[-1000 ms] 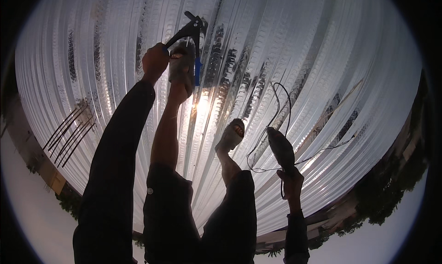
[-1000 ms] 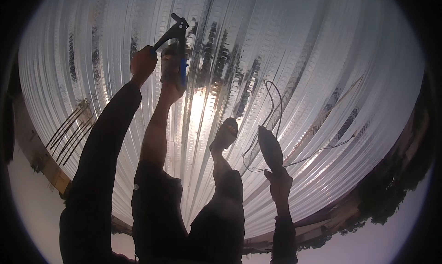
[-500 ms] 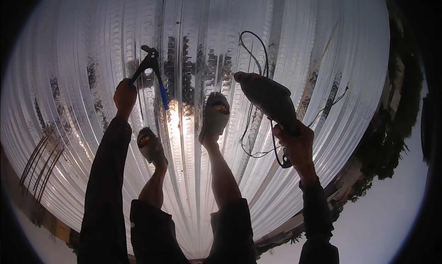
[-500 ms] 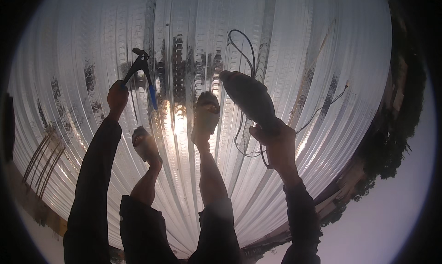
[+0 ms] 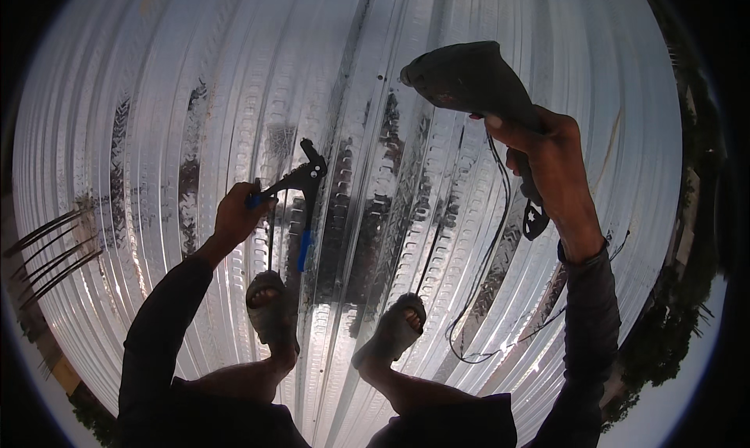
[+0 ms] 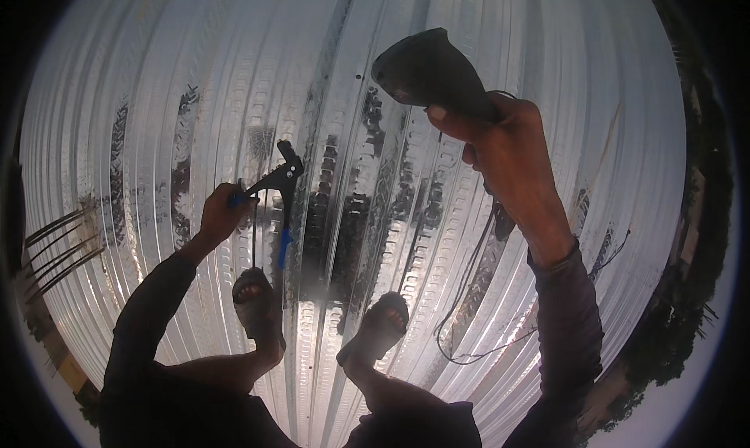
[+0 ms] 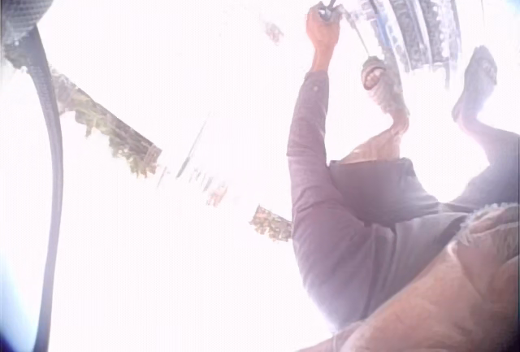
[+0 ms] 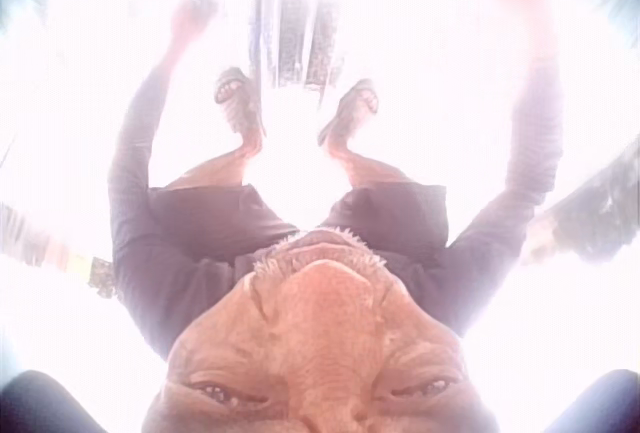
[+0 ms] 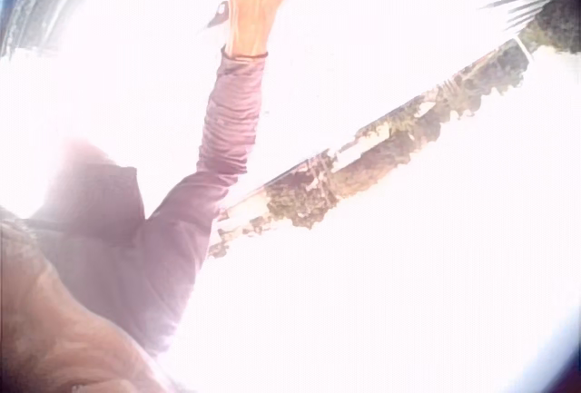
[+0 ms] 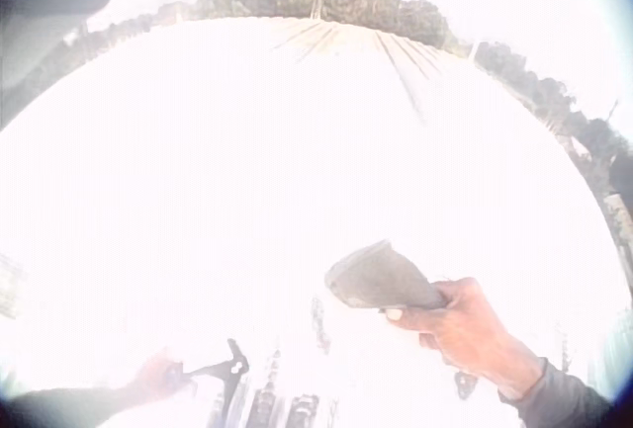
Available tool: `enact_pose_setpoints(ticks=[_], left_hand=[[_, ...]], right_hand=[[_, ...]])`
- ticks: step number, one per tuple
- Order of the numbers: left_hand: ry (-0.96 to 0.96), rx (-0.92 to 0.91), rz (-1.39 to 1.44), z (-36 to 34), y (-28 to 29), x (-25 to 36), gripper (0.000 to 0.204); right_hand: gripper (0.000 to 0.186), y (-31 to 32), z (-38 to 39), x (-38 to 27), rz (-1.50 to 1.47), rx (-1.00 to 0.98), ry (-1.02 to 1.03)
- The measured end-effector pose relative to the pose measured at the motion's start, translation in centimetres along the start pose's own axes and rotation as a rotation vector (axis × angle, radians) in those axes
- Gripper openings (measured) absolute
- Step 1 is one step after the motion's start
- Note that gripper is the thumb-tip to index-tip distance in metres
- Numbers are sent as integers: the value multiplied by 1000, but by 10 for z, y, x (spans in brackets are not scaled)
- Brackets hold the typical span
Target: The person secures a corrugated metal roof panel using a corded drill and a manual seaming tool. They drill fasteners into the panel, then use the seaming tool to crimp overlapping edges, repeating this sequence along the roof surface.
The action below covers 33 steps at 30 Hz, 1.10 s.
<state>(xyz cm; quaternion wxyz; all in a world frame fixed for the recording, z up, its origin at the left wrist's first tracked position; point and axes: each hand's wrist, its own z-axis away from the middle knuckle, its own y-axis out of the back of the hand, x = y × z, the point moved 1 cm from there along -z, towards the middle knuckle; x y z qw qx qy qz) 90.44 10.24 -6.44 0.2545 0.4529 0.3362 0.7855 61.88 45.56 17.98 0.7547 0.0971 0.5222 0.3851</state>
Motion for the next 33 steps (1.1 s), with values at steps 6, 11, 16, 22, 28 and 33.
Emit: enact_pose_setpoints(ticks=[6,11,16,22,28,33], left_hand=[[-308,43,-198,-4,39,4,59],[-270,218,-51,-57,90,60,58],[-272,182,193,-123,128,184,62],[-397,108,293,-163,116,260,80],[-542,-37,395,-191,93,291,86],[-622,-183,484,-188,88,302,89]], right_hand=[[39,-14,-38,-8,-26,7,160],[39,-14,-51,-20,11,-21,134],[33,-16,-57,-23,-7,-3,124],[35,-19,-61,-21,-14,7,116],[36,-17,-70,-27,77,-71,199],[36,-15,-70,-40,300,-118,298]])
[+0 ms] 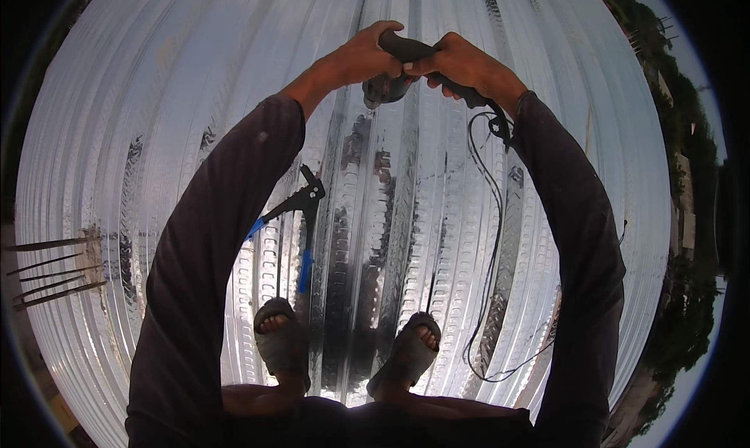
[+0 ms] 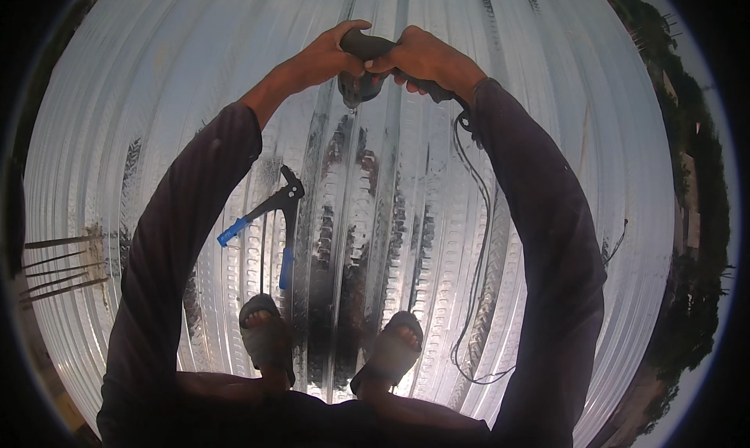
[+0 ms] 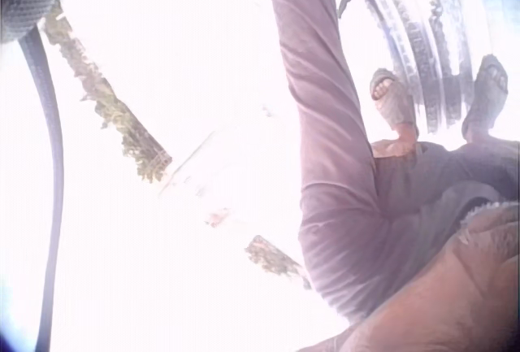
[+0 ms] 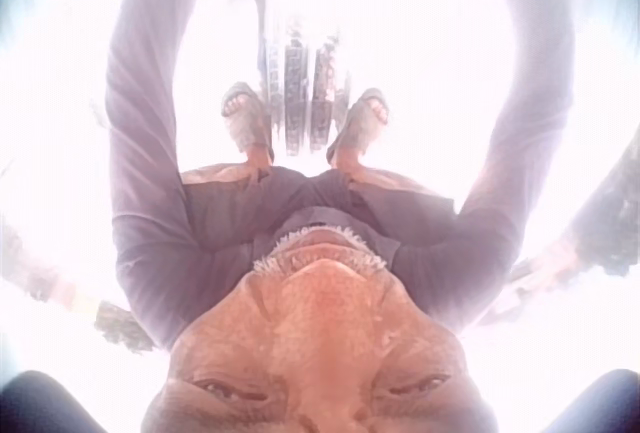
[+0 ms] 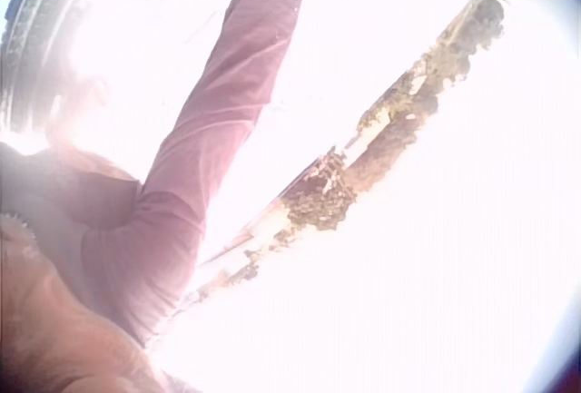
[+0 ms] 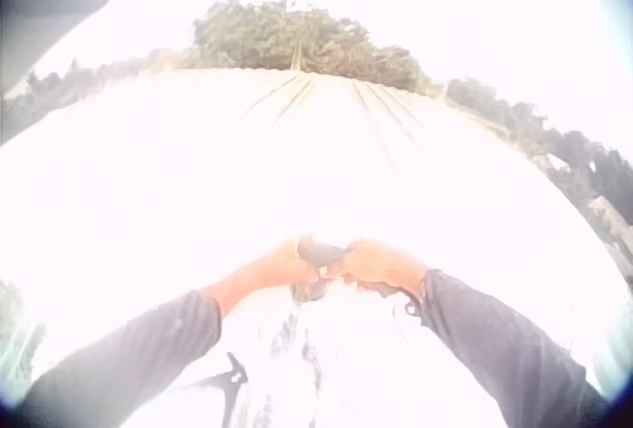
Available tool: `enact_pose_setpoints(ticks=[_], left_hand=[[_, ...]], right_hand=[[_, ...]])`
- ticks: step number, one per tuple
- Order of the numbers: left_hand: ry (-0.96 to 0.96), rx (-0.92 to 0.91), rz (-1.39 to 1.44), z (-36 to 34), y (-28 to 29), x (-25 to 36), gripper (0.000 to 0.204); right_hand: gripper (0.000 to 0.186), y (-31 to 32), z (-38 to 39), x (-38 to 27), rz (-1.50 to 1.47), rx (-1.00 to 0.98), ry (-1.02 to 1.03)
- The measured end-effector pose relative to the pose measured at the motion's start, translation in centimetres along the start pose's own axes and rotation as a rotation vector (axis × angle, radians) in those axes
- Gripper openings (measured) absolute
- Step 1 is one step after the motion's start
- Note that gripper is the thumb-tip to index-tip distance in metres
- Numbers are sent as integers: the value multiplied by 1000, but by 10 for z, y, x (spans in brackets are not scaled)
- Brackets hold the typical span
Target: The person secures a corrugated metal roof panel using a corded drill and a manual seaming tool. They drill fasteners into the panel, then use the seaming tool to crimp overlapping edges, repeating this sequence along the roof surface.
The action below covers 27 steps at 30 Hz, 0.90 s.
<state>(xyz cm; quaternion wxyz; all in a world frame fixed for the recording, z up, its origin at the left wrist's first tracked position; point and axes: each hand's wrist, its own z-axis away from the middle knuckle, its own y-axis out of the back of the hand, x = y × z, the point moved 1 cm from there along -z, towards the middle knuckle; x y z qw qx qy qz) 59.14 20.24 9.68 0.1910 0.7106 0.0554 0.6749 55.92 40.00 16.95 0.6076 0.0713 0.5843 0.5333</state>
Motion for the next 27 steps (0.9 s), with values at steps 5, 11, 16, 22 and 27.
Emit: enact_pose_setpoints(ticks=[5,11,16,22,27], left_hand=[[-47,108,-12,-11,11,-24,89],[-58,57,-46,0,3,-12,86],[-126,52,36,-9,7,-37,88],[-147,52,-78,-6,11,-36,86],[-128,55,-92,-6,12,-35,85]], right_hand=[[39,-3,-31,-12,459,50,212],[42,-28,-17,-6,934,441,419],[41,-29,-21,-13,976,420,392],[44,-36,-21,-8,1081,501,384],[47,-33,-22,-14,1014,449,360]])
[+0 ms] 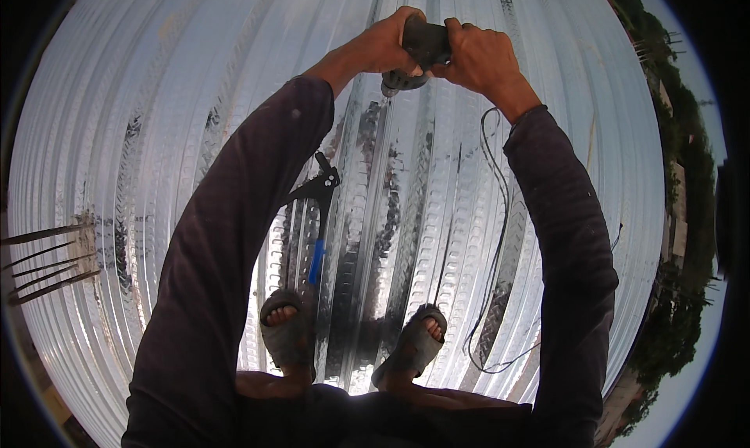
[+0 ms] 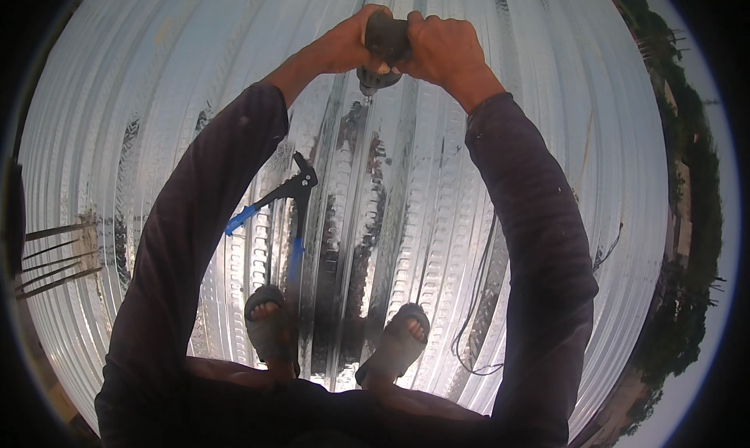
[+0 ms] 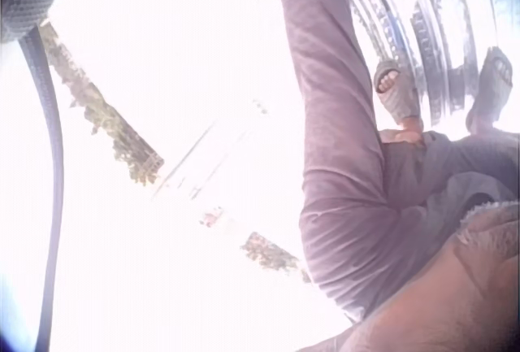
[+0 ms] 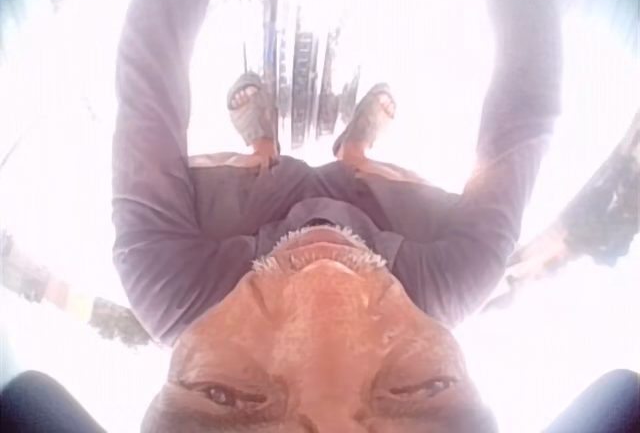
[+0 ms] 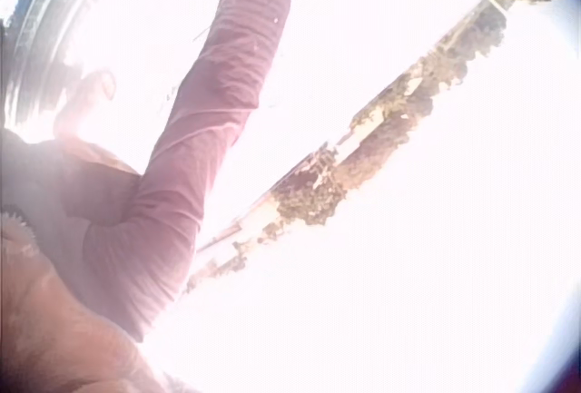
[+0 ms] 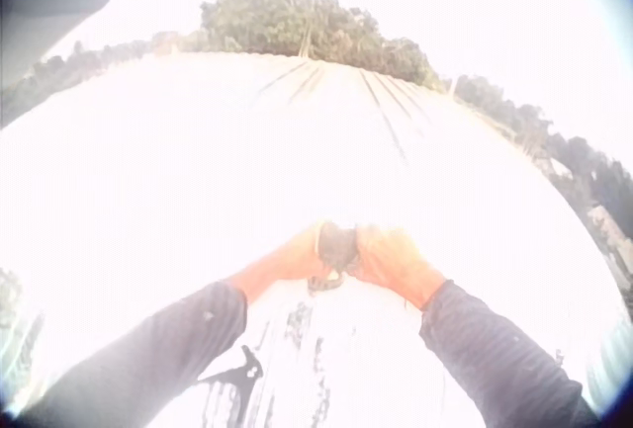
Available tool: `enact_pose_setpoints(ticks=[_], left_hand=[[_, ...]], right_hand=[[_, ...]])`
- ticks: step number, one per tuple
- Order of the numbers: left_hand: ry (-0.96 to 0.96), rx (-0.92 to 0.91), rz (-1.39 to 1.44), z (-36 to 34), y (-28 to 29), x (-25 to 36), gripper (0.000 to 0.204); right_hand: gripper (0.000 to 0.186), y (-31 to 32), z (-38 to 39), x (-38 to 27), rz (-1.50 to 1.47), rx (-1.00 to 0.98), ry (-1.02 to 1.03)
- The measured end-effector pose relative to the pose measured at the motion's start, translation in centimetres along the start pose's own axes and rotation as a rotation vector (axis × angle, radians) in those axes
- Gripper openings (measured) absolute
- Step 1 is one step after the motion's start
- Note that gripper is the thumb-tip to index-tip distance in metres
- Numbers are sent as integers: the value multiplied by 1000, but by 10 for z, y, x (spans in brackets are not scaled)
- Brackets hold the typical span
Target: The person secures a corrugated metal roof panel using a corded drill and a manual seaming tool. They drill fasteners into the panel, then use the seaming tool to crimp overlapping edges, repeating this sequence along the roof surface.
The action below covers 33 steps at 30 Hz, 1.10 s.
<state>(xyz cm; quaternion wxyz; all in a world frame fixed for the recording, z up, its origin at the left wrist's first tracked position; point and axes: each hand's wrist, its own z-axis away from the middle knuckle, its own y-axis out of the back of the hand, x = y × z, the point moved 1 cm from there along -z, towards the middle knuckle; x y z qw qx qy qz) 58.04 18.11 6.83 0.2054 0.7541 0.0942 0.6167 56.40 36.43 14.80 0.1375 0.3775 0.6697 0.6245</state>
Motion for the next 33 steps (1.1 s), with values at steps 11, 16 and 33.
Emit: enact_pose_setpoints(ticks=[11,16,33], left_hand=[[-50,-29,-66,-8,-2,-5,90],[-82,-49,-62,-3,9,-6,79],[-204,-122,120,-17,18,2,43]], right_hand=[[62,-18,-12,30,-83,-97,113],[66,43,-14,-8,-805,-551,-186],[38,47,-27,3,-665,-549,-188]])
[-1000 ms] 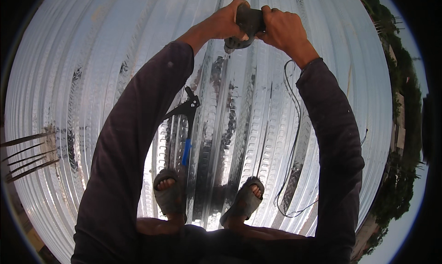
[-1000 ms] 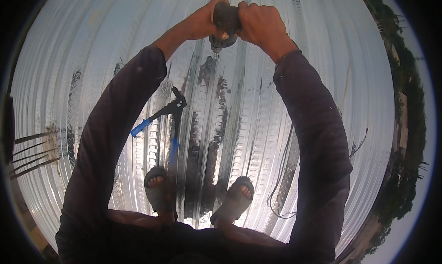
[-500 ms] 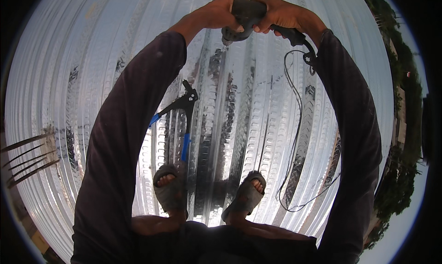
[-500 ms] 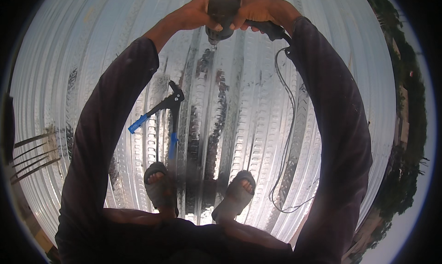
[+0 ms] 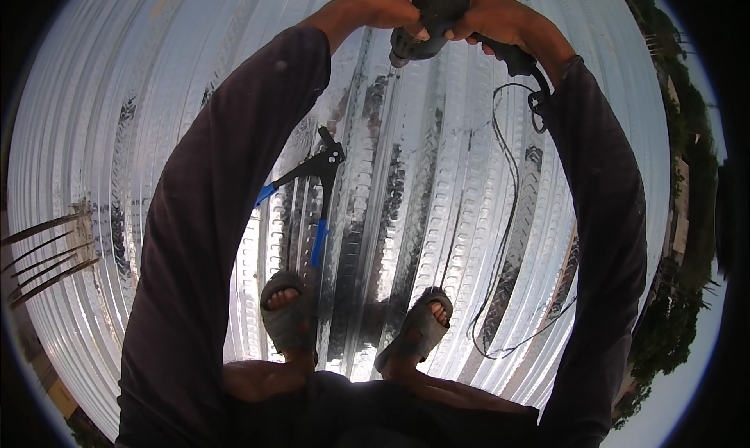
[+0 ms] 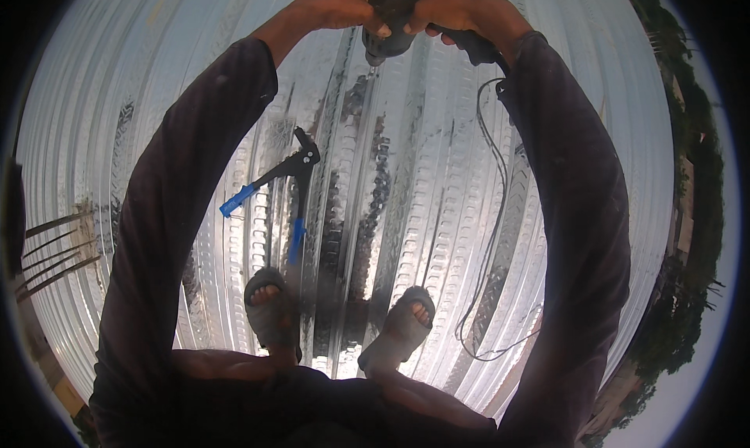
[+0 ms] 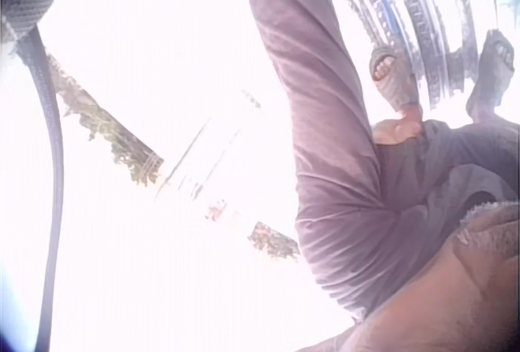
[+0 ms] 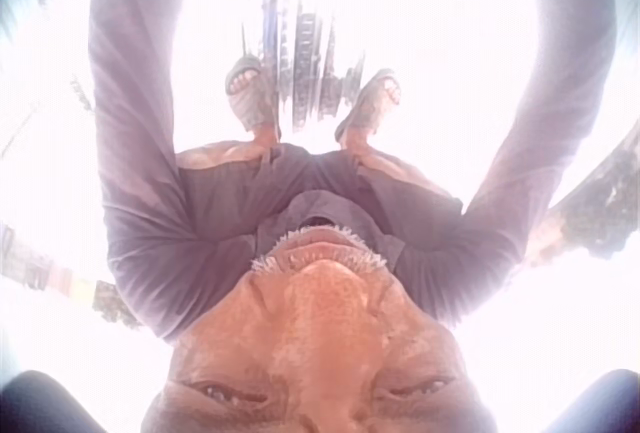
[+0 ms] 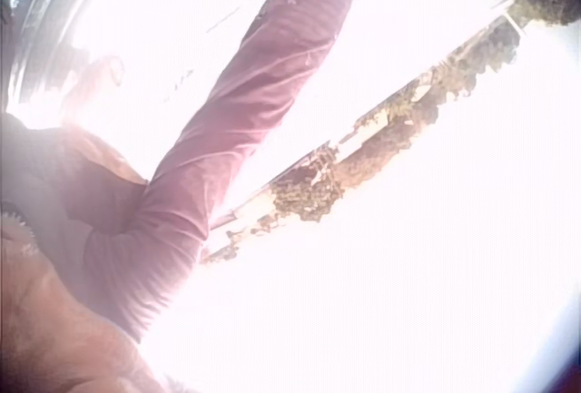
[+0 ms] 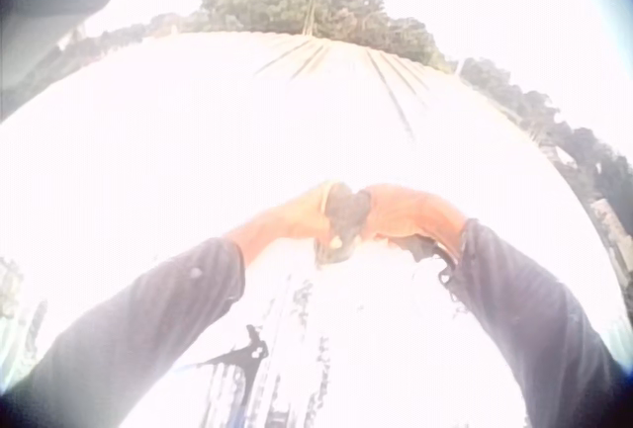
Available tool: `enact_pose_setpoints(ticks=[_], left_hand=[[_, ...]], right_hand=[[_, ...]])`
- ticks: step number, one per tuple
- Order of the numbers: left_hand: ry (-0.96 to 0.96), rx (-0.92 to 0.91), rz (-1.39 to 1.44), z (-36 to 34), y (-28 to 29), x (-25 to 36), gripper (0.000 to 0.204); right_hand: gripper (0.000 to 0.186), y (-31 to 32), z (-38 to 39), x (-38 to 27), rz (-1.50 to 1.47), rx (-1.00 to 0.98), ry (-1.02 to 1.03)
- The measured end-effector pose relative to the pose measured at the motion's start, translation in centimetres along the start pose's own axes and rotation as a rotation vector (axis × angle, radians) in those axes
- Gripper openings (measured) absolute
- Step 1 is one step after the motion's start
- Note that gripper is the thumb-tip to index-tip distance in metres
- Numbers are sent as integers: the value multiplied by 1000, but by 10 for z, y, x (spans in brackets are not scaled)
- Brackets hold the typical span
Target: The person secures a corrugated metal roof panel using a corded drill and a manual seaming tool. They drill fasteners into the panel, then use the seaming tool to crimp overlapping edges, repeating this sequence along the roof surface.
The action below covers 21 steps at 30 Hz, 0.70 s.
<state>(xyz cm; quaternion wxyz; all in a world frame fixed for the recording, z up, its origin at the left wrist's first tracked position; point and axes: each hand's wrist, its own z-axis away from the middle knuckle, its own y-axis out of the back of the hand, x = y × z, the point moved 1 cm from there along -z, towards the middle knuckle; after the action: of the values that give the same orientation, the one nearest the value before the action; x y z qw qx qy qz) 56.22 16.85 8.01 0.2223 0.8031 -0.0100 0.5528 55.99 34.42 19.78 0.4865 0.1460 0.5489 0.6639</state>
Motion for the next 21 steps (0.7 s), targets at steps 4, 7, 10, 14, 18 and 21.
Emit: enact_pose_setpoints(ticks=[4,7,10,14,18,21], left_hand=[[-25,-72,108,-2,3,-9,52],[-27,-102,234,1,2,-9,60],[-73,-11,159,6,-7,-2,67],[22,55,-22,9,-38,19,76],[196,130,-140,12,-44,31,78],[410,89,-461,30,-49,-35,57]], right_hand=[[37,-5,-11,9,-19,7,17],[41,-9,-5,16,-104,49,74],[55,-21,6,23,-174,133,73],[53,-17,43,37,-264,177,10],[52,-15,98,55,-492,269,-101],[66,-11,145,81,-635,344,-244]])
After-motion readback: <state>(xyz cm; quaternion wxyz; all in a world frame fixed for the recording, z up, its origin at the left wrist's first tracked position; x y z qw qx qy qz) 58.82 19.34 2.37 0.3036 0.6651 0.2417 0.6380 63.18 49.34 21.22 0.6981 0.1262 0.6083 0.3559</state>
